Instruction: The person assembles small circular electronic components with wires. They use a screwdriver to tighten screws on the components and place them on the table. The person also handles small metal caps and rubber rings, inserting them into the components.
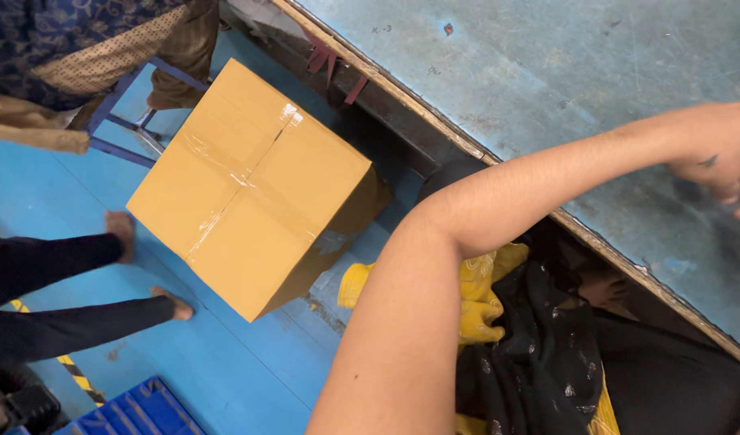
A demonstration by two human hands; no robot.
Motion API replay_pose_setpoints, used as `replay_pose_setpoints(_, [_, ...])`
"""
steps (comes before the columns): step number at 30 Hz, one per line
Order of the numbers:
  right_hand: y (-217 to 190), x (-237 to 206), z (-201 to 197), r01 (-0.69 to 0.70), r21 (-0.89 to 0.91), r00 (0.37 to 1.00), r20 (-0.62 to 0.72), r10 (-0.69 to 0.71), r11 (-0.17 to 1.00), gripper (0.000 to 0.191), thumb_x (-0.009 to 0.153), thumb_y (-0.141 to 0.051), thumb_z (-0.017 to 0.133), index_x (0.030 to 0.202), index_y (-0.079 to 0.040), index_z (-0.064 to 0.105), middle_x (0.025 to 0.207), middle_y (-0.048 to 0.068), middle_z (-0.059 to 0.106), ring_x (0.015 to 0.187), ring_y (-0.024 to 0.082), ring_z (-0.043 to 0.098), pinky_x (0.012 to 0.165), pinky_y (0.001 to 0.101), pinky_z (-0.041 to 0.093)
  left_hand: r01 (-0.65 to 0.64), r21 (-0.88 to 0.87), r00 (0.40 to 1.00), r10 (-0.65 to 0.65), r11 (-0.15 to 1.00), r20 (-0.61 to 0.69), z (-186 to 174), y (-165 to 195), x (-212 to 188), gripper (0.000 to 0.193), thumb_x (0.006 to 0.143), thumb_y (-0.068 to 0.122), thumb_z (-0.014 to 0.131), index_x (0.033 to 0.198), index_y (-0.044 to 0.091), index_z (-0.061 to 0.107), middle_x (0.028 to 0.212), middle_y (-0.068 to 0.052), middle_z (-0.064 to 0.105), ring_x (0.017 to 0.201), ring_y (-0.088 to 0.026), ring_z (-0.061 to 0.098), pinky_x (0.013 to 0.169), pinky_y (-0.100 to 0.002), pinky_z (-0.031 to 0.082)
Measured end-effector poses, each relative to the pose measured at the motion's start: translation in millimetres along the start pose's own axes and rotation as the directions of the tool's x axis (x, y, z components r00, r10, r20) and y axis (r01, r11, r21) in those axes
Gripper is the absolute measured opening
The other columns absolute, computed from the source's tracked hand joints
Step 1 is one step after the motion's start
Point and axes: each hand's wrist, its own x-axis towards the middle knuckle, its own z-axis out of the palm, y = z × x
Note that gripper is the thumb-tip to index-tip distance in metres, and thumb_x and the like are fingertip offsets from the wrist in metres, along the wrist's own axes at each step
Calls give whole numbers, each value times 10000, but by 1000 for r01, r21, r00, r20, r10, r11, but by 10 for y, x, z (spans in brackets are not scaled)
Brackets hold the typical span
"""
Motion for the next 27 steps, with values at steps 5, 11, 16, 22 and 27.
replay_pose_setpoints(5, [-32, -32, -21, 4, -25, 1000, 21, -4, 1000, 398, 944, -290, 791, 1092, 34, 613, 799, 164, 682, 695, 297, 667, 631, 412, 558, 45, 142, 998, -51, 989, 42, -63, 39, -111, 291, 554, 255, 886, 773, 177, 710, 789, 28, 783, 769, -184, 775, 641, -356, 580])
replay_pose_setpoints(11, [161, -176, -167, -44, -18, 997, 59, 45, 999, 429, 931, -310, 801, 1071, 52, 620, 773, 175, 680, 689, 318, 669, 621, 434, 560, 46, 334, 995, -12, 941, -102, -72, 10, -177, 130, 773, 183, 779, 892, 152, 737, 917, -93, 759, 909, -340, 728, 739, -462, 576])
replay_pose_setpoints(16, [309, -528, -379, -10, 138, 996, 86, -2, 990, 435, 973, -329, 843, 934, 33, 604, 767, 150, 681, 661, 248, 683, 620, 373, 563, 223, 522, 966, -259, 823, -5, -263, 53, -368, 263, 658, 70, 755, 920, 93, 740, 977, -156, 736, 981, -345, 710, 774, -448, 592])
replay_pose_setpoints(22, [94, -1181, -475, 207, -337, 886, -333, -322, 918, 403, 866, -341, 949, 1004, -41, 718, 820, 73, 680, 725, 170, 650, 710, 317, 535, 195, 472, 965, -255, 860, 67, -496, 192, -584, 328, 632, 183, 845, 939, 132, 740, 990, -130, 733, 996, -344, 685, 827, -471, 552])
replay_pose_setpoints(27, [74, -1486, -447, 134, -227, 760, -601, -247, 965, 376, 838, -264, 944, 965, -33, 676, 801, 77, 665, 703, 162, 621, 668, 318, 510, 294, 490, 917, -387, 820, 97, -603, 319, -683, 353, 714, 261, 831, 1033, 144, 735, 1039, -108, 749, 1012, -334, 688, 849, -466, 547])
